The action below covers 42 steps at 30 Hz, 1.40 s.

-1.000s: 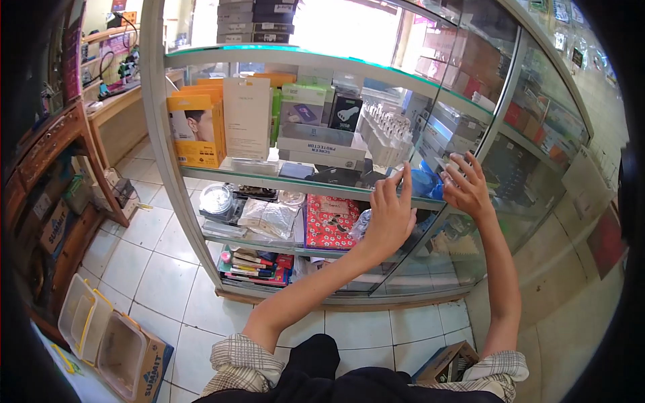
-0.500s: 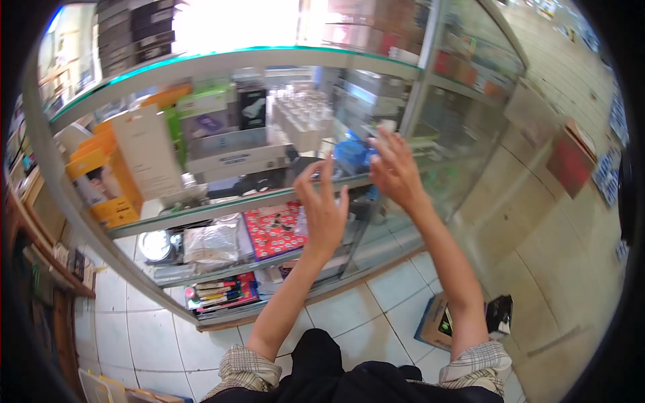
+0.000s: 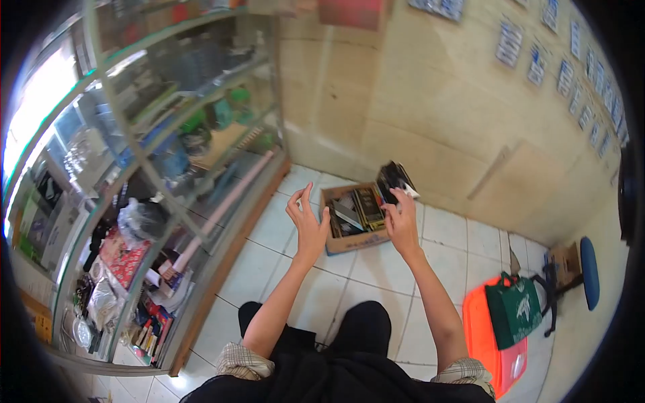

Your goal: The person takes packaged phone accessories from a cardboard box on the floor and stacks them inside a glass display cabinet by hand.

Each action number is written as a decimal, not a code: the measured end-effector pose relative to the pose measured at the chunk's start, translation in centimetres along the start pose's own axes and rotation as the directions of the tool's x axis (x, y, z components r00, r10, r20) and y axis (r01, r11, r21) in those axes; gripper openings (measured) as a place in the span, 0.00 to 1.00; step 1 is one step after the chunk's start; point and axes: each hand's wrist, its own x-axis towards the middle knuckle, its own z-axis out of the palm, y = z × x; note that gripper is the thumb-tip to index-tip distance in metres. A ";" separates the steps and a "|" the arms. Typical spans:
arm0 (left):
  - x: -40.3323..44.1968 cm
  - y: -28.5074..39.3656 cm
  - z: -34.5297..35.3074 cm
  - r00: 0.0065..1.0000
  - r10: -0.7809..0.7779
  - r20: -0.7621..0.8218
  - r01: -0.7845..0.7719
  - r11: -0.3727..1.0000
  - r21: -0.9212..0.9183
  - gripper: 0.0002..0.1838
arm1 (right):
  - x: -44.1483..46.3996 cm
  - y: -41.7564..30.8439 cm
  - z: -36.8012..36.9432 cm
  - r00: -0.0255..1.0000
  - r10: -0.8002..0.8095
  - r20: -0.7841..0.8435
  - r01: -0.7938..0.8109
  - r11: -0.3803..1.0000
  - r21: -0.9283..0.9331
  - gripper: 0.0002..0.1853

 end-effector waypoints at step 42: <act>-7.9 -18.2 19.0 0.660 -0.751 -0.022 0.675 0.580 0.455 0.31 | -9.5 25.1 14.6 0.437 0.556 0.707 -0.803 -0.112 0.585 0.30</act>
